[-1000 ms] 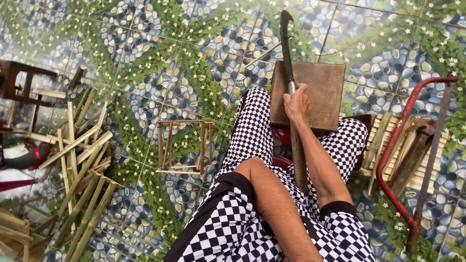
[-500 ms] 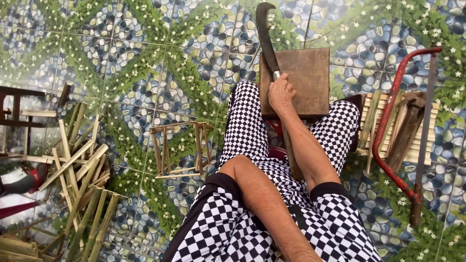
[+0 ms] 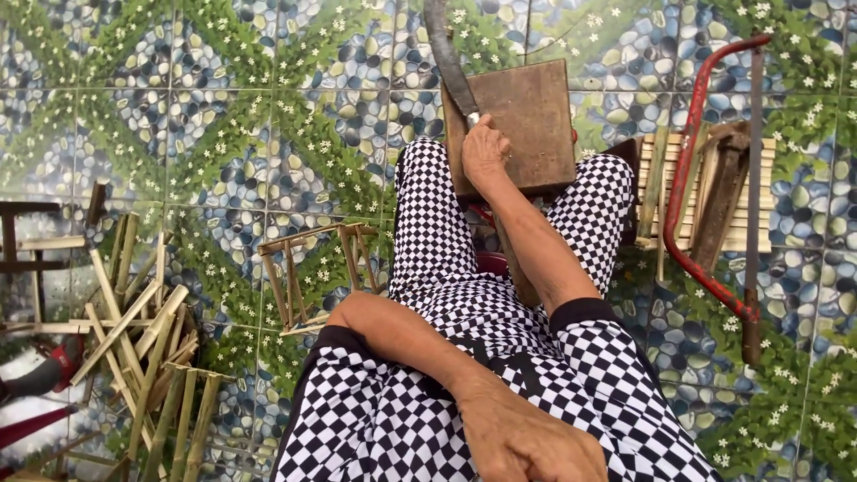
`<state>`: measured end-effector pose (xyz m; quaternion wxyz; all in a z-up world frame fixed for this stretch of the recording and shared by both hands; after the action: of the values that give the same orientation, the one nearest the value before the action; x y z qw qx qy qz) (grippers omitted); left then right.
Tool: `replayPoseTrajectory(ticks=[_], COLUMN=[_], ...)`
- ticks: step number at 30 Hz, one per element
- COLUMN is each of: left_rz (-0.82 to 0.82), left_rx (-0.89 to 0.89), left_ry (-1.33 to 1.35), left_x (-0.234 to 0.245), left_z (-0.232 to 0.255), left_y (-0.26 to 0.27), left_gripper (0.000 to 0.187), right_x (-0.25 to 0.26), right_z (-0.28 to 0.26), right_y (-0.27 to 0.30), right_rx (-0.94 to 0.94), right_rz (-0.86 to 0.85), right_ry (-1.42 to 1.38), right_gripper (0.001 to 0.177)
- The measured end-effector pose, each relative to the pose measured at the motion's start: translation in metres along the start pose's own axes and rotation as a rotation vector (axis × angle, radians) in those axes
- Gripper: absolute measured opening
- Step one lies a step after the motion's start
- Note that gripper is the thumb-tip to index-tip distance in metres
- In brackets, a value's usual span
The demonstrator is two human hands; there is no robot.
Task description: Shaping and cutting bamboo strips using a large knife and a bow saw on a wooden block while sitting on the floor.
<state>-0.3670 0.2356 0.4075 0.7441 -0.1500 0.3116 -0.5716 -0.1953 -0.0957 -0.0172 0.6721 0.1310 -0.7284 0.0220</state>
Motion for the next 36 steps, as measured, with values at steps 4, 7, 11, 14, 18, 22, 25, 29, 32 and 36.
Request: replayPoseTrajectory(ticks=[4, 7, 11, 14, 18, 22, 25, 29, 32, 36], left_rz=[-0.017, -0.032, -0.059, -0.083, -0.017, 0.032, 0.287, 0.604, 0.751, 0.831], left_rx=[-0.001, -0.006, -0.006, -0.007, -0.001, 0.149, 0.160, 0.357, 0.448, 0.539], left_ry=[0.011, 0.017, 0.037, 0.055, 0.046, -0.073, -0.209, -0.489, -0.610, -0.677], left_x=[0.015, 0.003, 0.003, 0.000, 0.018, 0.052, 0.091, 0.138, 0.157, 0.163], left_z=[0.031, 0.008, 0.020, 0.007, 0.045, 0.033, -0.006, -0.053, -0.074, -0.102], left_y=[-0.027, -0.011, -0.024, -0.019, -0.033, -0.025, 0.006, 0.063, 0.091, 0.110], left_gripper=[0.032, 0.034, 0.036, 0.038, 0.023, 0.025, 0.024, 0.022, 0.019, 0.018], right_x=[0.010, 0.027, 0.035, 0.059, 0.087, 0.120, 0.150, 0.149, 0.113, 0.064], right_z=[-0.001, 0.000, -0.001, 0.003, 0.016, 0.085, 0.159, 0.340, 0.465, 0.531], right_y=[0.002, 0.009, 0.011, 0.020, 0.050, 0.084, 0.103, 0.124, 0.164, 0.204], right_rx=[0.041, 0.042, 0.075, 0.108, 0.173, 0.167, 0.424, -0.181, -0.499, -0.663], right_rz=[0.020, 0.043, 0.024, 0.078, 0.196, 0.333, 0.299, 0.176, 0.347, 0.263], right_ry=[0.084, 0.110, 0.057, -0.006, -0.068, -0.168, -0.065, -0.098, -0.381, -0.316], right_gripper=[0.041, 0.042, 0.046, 0.046, 0.074, 0.060, 0.024, 0.016, 0.012, 0.012])
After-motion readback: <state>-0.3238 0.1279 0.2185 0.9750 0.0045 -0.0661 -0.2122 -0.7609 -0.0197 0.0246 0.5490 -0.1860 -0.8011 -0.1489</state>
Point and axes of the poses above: each hand's wrist, its own y-axis away from the middle knuckle, its own x-axis out of the back of the hand, z = x × y, the point moved 8 cm from there along -y, towards the middle knuckle
